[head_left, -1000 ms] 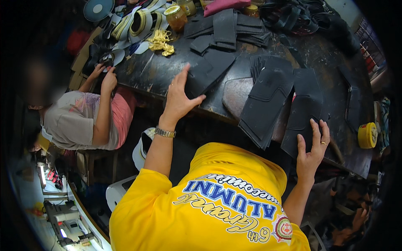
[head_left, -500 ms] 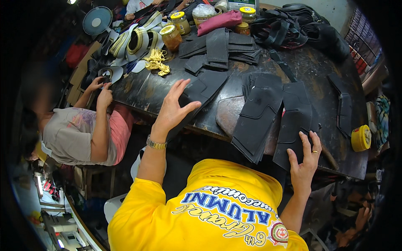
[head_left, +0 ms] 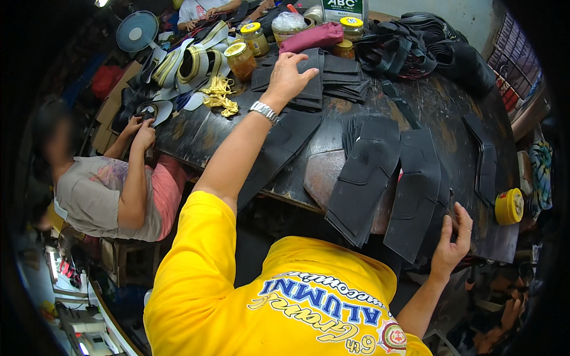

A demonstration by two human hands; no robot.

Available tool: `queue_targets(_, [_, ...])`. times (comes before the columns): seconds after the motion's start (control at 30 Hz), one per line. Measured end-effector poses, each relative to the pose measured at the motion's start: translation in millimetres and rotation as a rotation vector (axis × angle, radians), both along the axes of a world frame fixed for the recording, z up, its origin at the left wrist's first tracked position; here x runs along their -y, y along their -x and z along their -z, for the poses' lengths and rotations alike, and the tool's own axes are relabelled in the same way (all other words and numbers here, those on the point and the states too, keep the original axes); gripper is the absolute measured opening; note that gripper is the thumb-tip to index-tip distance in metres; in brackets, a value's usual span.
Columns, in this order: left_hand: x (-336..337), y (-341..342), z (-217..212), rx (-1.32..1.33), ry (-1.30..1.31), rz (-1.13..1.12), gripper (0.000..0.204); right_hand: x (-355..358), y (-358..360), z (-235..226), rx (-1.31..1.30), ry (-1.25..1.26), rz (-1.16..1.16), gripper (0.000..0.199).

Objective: The person sorts and stacks black and pink shoe insole pieces on a cluttered work table. They repeatedly pick up individual pieces, align them, and place them into neat piles while occasionally moving other items aside to access the work area.

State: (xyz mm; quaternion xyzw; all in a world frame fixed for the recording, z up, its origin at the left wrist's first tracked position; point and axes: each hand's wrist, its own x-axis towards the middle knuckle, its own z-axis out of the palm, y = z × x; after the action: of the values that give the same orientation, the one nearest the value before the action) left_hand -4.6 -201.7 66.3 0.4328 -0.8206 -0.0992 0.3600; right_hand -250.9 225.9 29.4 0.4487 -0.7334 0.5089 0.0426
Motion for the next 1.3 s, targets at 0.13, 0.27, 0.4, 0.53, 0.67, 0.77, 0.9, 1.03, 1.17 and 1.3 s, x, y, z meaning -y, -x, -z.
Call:
queue_targets(0.13, [14.8,35.0,13.5,0.163,0.191,-0.201,0.088,0.8,30.1,6.4,-0.028,0.018,0.096,0.027])
queue_targets(0.27, [24.2,46.3,25.3,0.215,0.094,-0.287,0.096,4.4,50.5,16.4,0.042,0.020,0.114,0.027])
queue_targets(0.4, [43.3,31.2,27.3,0.123,0.080,-0.152,0.074,6.9,58.8,30.9,0.146,-0.001,0.115,0.027])
queue_targets(0.53, [70.8,3.8,10.8,0.002,-0.132,0.041,0.053,13.6,61.3,43.8,0.167,-0.033,0.085,0.026])
queue_targets(0.67, [85.2,-10.0,-4.5,0.034,-0.217,0.035,0.034,19.5,60.0,46.0,0.131,-0.042,0.086,0.024])
queue_targets(0.77, [85.1,-5.7,-7.7,0.095,-0.193,-0.009,0.034,20.6,56.9,45.1,0.001,-0.111,0.092,0.021])
queue_targets(0.9, [75.7,3.2,-3.0,0.205,-0.120,0.017,0.030,19.9,55.5,45.0,-0.232,-0.147,0.076,0.019])
queue_targets(1.03, [62.8,11.8,5.6,0.251,0.032,0.136,0.037,20.9,55.0,44.3,-0.283,-0.177,0.076,0.018])
queue_targets(1.17, [51.9,20.8,9.5,0.339,0.189,0.319,0.061,21.4,54.7,43.4,-0.290,-0.190,0.082,0.018])
queue_targets(1.3, [46.6,30.9,10.4,0.396,0.181,0.285,0.067,20.3,54.5,44.1,-0.304,-0.210,0.090,0.019])
